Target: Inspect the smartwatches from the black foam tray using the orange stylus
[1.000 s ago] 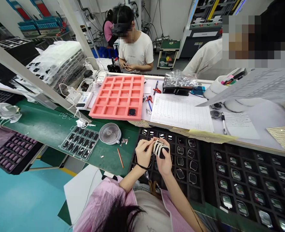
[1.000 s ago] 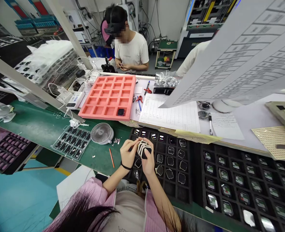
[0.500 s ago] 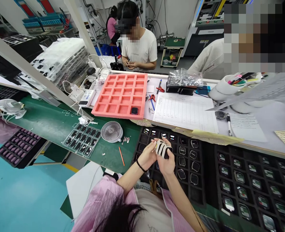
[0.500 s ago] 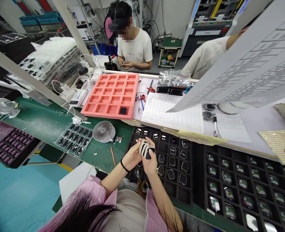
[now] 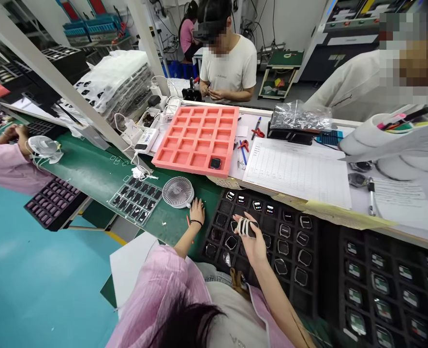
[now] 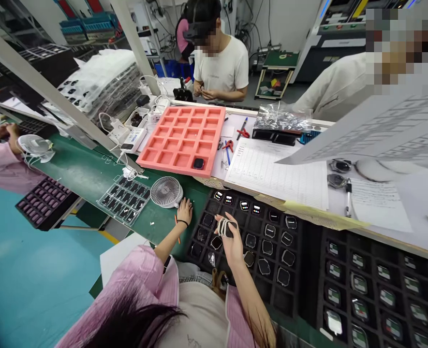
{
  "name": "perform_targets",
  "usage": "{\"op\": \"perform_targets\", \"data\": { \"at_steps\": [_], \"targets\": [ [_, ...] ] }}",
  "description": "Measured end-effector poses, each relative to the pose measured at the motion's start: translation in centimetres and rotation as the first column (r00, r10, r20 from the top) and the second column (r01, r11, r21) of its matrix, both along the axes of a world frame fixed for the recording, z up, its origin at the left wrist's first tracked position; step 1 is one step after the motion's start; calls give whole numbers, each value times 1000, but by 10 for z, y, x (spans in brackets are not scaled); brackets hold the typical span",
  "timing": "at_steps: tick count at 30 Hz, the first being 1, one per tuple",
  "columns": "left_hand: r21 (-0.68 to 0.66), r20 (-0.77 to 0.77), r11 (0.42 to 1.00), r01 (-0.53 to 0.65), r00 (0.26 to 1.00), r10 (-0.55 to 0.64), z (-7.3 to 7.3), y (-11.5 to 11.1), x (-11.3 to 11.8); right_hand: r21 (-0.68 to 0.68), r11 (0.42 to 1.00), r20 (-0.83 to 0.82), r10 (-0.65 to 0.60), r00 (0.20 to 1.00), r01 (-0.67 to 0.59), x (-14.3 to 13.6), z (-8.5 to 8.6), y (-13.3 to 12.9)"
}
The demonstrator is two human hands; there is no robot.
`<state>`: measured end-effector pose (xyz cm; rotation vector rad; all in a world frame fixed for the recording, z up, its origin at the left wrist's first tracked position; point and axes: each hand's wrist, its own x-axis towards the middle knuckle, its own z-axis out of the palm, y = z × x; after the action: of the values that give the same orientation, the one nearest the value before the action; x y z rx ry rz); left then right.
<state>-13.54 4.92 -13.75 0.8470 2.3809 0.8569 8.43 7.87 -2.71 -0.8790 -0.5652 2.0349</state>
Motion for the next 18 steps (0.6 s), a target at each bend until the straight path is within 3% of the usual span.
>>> {"op": "perform_targets", "data": {
  "at_steps": [4,7,12,18],
  "targets": [
    [-69,-196,997,24,980,-37,-30,-6,-3,-14,1000,47,-3,999,4,10,-4,-2],
    [-117,-288,990,80,951,-111,-43,-15,0,-34,999,52,-8,999,10,12,-7,-6],
    [-192,-388,977,95,907,-164,-43,-25,1,-40,999,56,-4,998,6,11,-7,-8],
    [-285,-390,936,205,868,-309,-36,-10,-12,-34,999,38,-5,999,7,12,-4,-5]
  ]
}}
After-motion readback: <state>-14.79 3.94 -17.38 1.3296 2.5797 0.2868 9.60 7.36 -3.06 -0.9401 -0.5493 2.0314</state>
